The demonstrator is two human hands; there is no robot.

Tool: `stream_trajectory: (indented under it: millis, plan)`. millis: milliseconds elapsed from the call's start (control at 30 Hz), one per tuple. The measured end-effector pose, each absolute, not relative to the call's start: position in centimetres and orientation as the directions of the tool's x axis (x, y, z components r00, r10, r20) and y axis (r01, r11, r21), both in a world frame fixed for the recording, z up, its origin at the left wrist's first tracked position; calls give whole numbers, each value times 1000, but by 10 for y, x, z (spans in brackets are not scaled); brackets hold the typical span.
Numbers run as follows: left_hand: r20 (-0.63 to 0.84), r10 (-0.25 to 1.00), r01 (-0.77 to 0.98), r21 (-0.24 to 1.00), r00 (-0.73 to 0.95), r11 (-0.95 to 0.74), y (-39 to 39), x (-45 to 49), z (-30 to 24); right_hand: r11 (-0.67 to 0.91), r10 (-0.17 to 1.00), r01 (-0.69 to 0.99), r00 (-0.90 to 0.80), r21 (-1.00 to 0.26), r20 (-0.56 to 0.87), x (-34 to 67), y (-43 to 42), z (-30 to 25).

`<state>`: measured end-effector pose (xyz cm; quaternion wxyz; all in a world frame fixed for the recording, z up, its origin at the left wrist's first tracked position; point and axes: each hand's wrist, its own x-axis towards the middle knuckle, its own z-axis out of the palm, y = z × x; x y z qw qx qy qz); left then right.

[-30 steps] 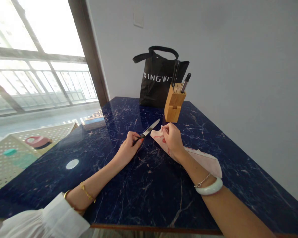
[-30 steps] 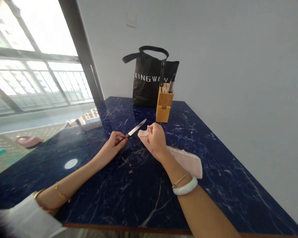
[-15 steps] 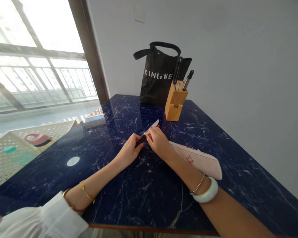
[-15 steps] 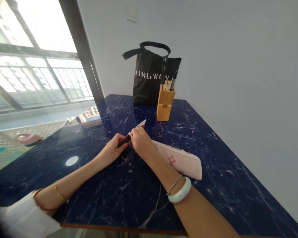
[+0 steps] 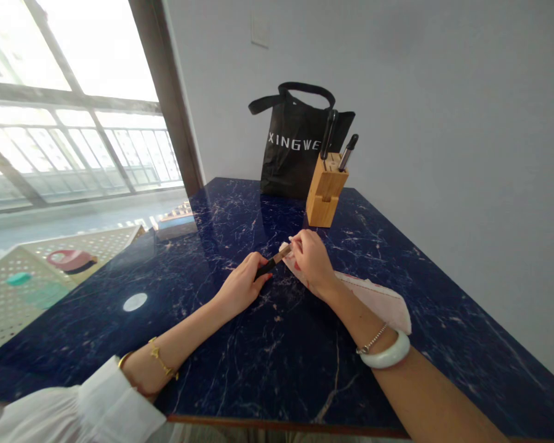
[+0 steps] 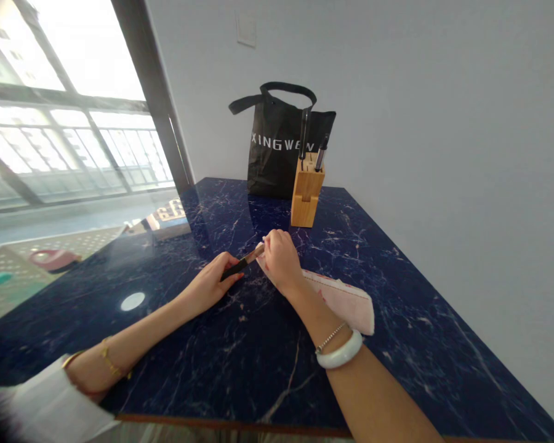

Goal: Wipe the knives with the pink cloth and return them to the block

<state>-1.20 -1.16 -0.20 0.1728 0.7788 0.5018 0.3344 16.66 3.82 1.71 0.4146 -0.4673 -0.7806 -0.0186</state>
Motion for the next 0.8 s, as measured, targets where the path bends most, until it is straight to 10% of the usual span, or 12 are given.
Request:
stream_trajectory:
  millis: [200, 533, 800]
  plan:
    - [281, 934, 651, 670, 221, -356, -12, -8, 1, 446, 774, 709, 0, -545, 633, 183, 45, 18]
    - [326, 922, 627, 679, 208, -381, -7, -15, -2, 740, 623, 626, -499, -246, 602, 146, 15, 22]
    - [391, 886, 692, 568, 251, -446, -9, -15, 1, 644, 675, 708, -349, -289, 650, 150, 20, 24]
